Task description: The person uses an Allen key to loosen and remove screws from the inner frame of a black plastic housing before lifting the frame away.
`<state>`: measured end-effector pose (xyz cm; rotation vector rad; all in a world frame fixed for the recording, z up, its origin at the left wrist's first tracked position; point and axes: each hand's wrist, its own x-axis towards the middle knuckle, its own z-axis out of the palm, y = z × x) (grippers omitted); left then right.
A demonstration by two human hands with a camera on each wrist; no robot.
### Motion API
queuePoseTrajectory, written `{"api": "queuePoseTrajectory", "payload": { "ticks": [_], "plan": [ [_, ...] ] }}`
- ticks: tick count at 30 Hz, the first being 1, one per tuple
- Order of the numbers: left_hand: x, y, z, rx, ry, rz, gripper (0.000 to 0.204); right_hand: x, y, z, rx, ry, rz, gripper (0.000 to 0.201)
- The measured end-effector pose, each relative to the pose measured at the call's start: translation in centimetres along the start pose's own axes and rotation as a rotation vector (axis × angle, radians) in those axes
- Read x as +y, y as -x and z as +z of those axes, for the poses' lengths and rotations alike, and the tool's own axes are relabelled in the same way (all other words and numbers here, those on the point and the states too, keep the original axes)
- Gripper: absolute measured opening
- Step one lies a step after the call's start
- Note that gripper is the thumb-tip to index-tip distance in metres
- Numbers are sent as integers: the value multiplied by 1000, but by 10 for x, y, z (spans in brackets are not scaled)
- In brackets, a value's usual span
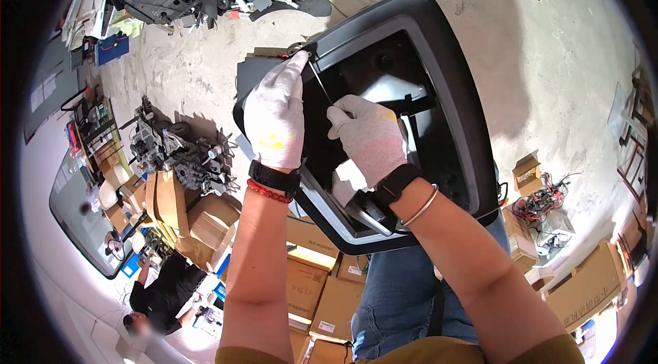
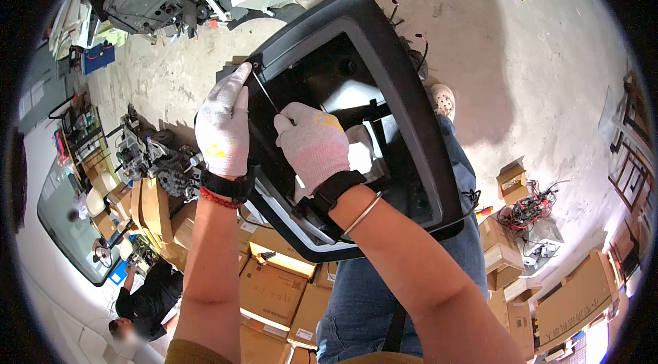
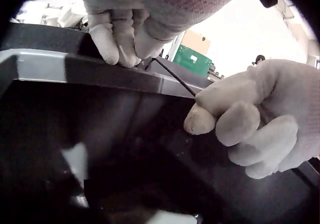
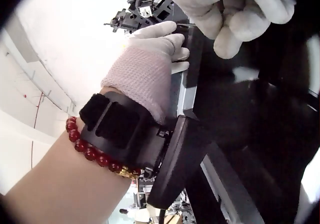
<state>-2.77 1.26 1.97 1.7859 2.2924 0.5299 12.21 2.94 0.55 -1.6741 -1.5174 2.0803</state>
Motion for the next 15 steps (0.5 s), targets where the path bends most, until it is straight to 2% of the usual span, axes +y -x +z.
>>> {"api": "queuePoseTrajectory", "payload": {
  "ticks": [2, 5, 6, 9, 10, 12, 13, 14, 15],
  "plan": [
    [3, -3, -1, -65, -15, 38, 33, 9, 0, 5, 45, 66, -178, 19],
    [0, -6, 3, -115, -181, 113, 37, 7, -1, 2, 66, 180, -266, 18],
    [-1, -6, 3, -116, -183, 109, 37, 4, -1, -2, 61, 181, -266, 18],
    [-1, -10, 4, -100, -266, 202, 38, -7, -7, -18, 185, 558, -242, 17],
    [0, -10, 2, -84, -260, 213, 36, -7, -9, -22, 184, 560, -238, 17],
    [2, -10, 4, -67, -248, 223, 34, -5, -13, -34, 289, 708, -476, 16],
    [1, -10, 6, -26, -220, 201, 32, -6, -15, -42, 271, 753, -550, 13],
    [1, -10, 7, 15, -194, 181, 30, -8, -18, -49, 270, 753, -549, 13],
    [3, -9, 8, -24, -168, 51, 29, -11, -23, -56, 318, 860, -659, 12]
  ]
}}
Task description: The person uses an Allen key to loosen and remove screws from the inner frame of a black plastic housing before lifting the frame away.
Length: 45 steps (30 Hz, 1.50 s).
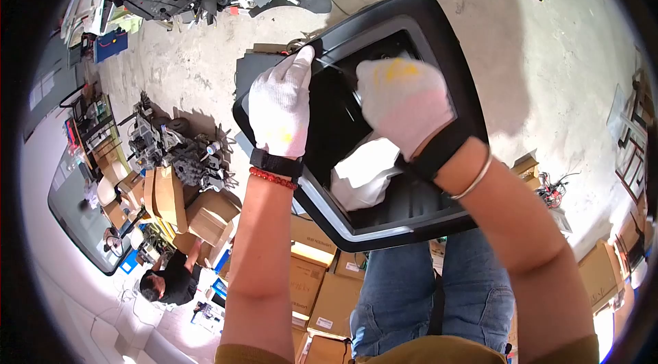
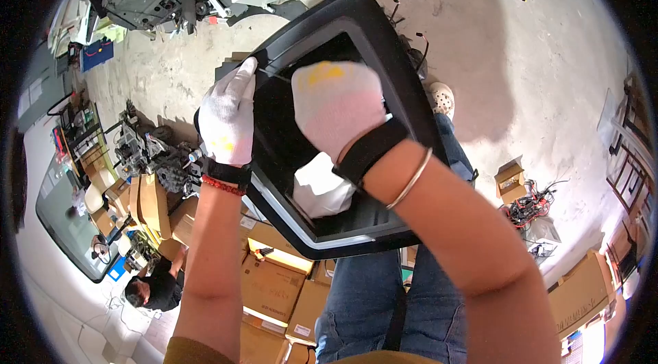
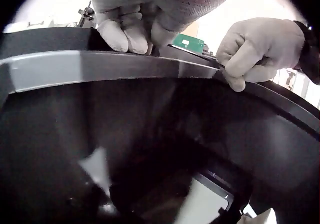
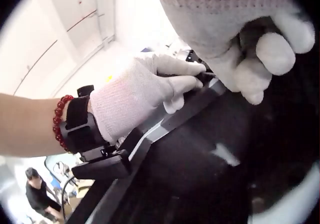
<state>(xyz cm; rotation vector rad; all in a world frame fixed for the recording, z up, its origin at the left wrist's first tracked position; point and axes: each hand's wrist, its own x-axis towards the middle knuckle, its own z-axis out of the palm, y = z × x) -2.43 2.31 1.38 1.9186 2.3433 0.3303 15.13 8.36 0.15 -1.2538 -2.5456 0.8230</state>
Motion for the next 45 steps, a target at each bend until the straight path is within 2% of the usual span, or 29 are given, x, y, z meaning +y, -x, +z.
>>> {"api": "queuePoseTrajectory", "payload": {
  "ticks": [3, 5, 7, 9, 10, 11, 13, 15, 17, 19, 20, 21, 23, 24, 27, 29, 30, 31, 33, 34, 36, 37, 39, 41, 43, 45],
  "plan": [
    [0, 1, 5, 80, 102, -24, 29, 24, -27, -19, 266, 212, -346, 11],
    [3, -3, 4, 52, 95, -66, 21, 35, -56, -34, 310, 236, -561, 11],
    [13, -7, 3, 20, -105, -150, 16, 39, -71, -38, 291, 253, -591, 10],
    [8, -10, 10, 75, -116, -132, 20, 39, -76, -42, 215, 265, -660, 16],
    [11, -11, 10, 73, -82, -192, 20, 44, -78, -42, 377, 176, -764, 6],
    [12, -12, 11, 71, -50, -251, 20, 45, -76, -43, 375, 176, -763, 6],
    [14, -11, 12, 89, -33, -239, 20, 46, -73, -43, 496, 84, -784, 8],
    [20, -12, 15, 123, -19, -327, 20, 42, -75, -38, 559, 52, -758, 9],
    [23, -12, 15, 127, -63, -321, 20, 33, -78, -34, 620, 17, -730, 10],
    [23, -11, 16, 137, -102, -317, 19, 18, -87, -42, 389, 204, -537, 13],
    [21, -11, 19, 194, -42, -300, 16, 16, -92, -45, 328, 263, -507, 17],
    [21, -10, 21, 250, 17, -286, 13, 12, -90, -64, 233, 414, -629, 18],
    [21, -9, 23, 249, 28, -312, 12, 13, -103, -58, 177, 243, -709, 17],
    [22, -9, 23, 249, 37, -335, 12, -2, -95, -77, 86, 473, -664, 17],
    [22, -9, 24, 258, 28, -339, 14, -6, -106, -88, -23, 685, -676, 20],
    [27, -12, 23, 247, 21, -396, 15, -11, -146, -74, -252, 704, -625, 22],
    [30, -12, 23, 236, 14, -456, 17, 0, -158, -88, -315, 516, -818, 21],
    [30, -11, 24, 239, 12, -460, 17, -5, -162, -87, -310, 581, -754, 18],
    [30, -12, 26, 251, 21, -492, 18, -7, -168, -109, -546, 552, -838, 16],
    [31, -13, 25, 257, 21, -494, 18, -9, -167, -106, -543, 555, -842, 16],
    [33, -13, 25, 263, 27, -522, 17, -11, -162, -88, -333, 625, -797, 18],
    [33, -14, 25, 266, 27, -524, 17, -4, -161, -82, -333, 626, -799, 18],
    [36, -12, 26, 284, 75, -553, 16, 11, -159, -77, -93, 395, -975, 19],
    [37, -14, 24, 279, 101, -553, 15, 15, -156, -78, -84, 455, -922, 20],
    [36, -13, 22, 279, 123, -559, 15, 23, -148, -76, -23, 318, -876, 19],
    [28, -11, 23, 265, 25, -386, 15, 35, -140, -65, 164, 471, -972, 20]
  ]
}}
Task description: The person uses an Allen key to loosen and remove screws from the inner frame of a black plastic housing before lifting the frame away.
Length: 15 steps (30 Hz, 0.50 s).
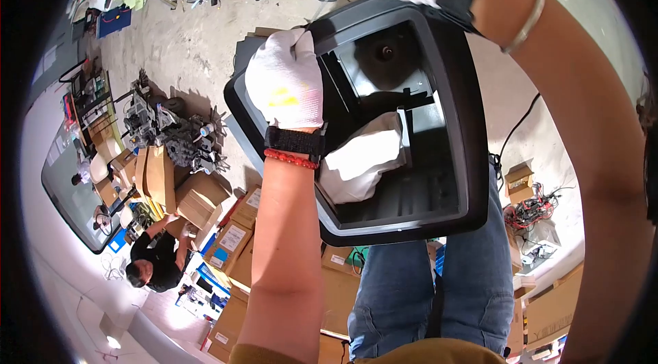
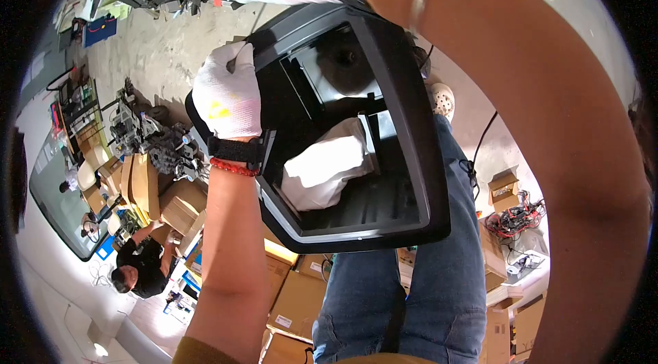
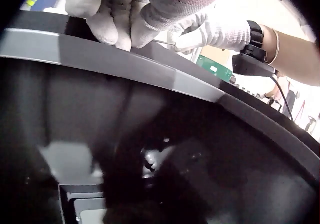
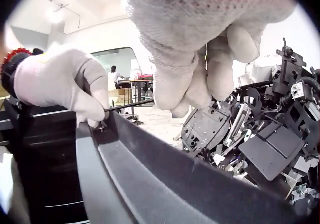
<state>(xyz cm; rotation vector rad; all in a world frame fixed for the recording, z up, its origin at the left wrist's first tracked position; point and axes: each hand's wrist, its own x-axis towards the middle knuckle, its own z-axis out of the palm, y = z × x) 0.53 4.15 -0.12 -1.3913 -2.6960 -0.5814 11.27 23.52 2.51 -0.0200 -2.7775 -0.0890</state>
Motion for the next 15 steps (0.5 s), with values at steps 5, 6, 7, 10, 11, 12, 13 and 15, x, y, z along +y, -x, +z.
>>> {"api": "queuePoseTrajectory", "payload": {
  "ticks": [5, 6, 7, 10, 11, 12, 13, 15],
  "plan": [
    [-9, -2, 0, -14, -116, 174, 12, -13, 29, 35, 756, -466, -121, 18],
    [-11, -2, 0, -19, -153, 229, 12, -17, 33, 27, 755, -469, -126, 18],
    [-11, -2, -1, -19, -153, 226, 12, -27, 40, 8, 610, -328, -51, 17],
    [-13, -3, -2, -67, -234, 249, 11, -40, 35, 13, 387, -119, 120, 15],
    [-15, -4, 0, -36, -189, 270, 11, -31, 27, 30, 621, -107, 67, 15],
    [-16, -4, 1, -5, -144, 290, 13, -27, 24, 39, 854, -93, 13, 15],
    [-14, -2, 1, -9, -145, 288, 13, -27, 23, 22, 852, -96, 14, 15],
    [-5, 0, 0, -23, -188, 132, 15, -21, 25, -15, 132, -119, -6, 14]
  ]
}}
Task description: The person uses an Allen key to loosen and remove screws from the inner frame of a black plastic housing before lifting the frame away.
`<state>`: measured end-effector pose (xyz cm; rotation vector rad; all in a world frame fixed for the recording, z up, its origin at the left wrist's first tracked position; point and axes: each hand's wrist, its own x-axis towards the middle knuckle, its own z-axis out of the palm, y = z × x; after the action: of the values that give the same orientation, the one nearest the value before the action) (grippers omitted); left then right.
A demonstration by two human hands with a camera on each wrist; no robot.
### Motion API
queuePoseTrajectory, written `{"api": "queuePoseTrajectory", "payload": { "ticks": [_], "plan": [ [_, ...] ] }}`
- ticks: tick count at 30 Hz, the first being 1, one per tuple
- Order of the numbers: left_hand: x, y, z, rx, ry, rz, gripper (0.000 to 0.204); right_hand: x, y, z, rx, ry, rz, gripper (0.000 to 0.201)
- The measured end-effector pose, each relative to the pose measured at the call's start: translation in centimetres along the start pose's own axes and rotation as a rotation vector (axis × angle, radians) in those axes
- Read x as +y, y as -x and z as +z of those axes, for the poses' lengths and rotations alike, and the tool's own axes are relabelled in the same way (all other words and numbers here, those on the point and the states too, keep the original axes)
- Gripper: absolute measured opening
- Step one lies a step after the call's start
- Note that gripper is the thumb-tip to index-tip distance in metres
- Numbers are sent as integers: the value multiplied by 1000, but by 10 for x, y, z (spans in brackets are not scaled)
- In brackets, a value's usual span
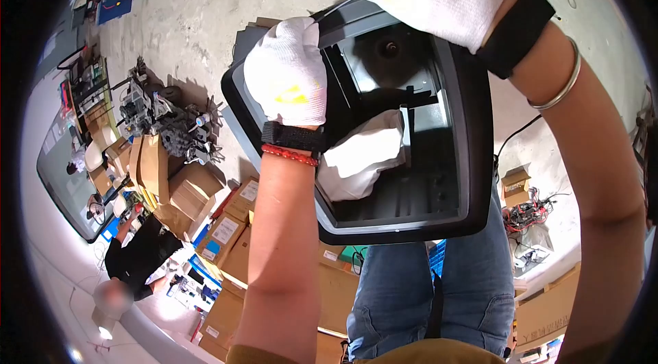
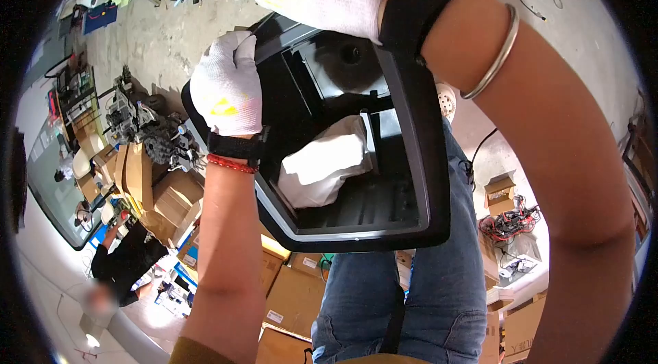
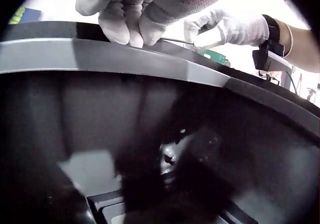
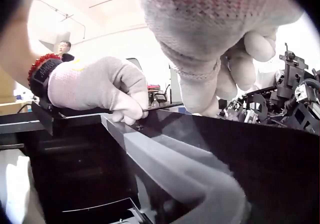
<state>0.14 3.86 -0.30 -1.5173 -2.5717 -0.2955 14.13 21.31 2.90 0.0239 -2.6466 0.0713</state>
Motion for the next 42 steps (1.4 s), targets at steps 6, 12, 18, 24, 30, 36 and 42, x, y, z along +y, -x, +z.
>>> {"api": "queuePoseTrajectory", "payload": {
  "ticks": [6, 12, 18, 24, 30, 36, 42],
  "plan": [
    [9, 0, -3, 0, 62, -73, 12, 17, -22, 11, -33, 151, -70, 13],
    [17, 6, 0, 91, 189, -230, 11, 36, -27, 19, 51, -89, -162, 12],
    [28, 4, 1, 72, 136, -305, 9, 42, -44, 16, -106, -79, -178, 13],
    [36, 5, 3, 130, 141, -370, 10, 52, -47, 19, -54, -131, -357, 12],
    [21, 7, -2, 25, 76, -178, 8, 22, -17, 13, -172, -98, -184, 8],
    [10, 5, -10, -68, 160, -102, 15, -46, -4, 0, -647, -403, 318, 15],
    [18, 15, -11, -45, 286, -214, 20, -89, 26, 33, -434, -567, 723, 17]
  ]
}}
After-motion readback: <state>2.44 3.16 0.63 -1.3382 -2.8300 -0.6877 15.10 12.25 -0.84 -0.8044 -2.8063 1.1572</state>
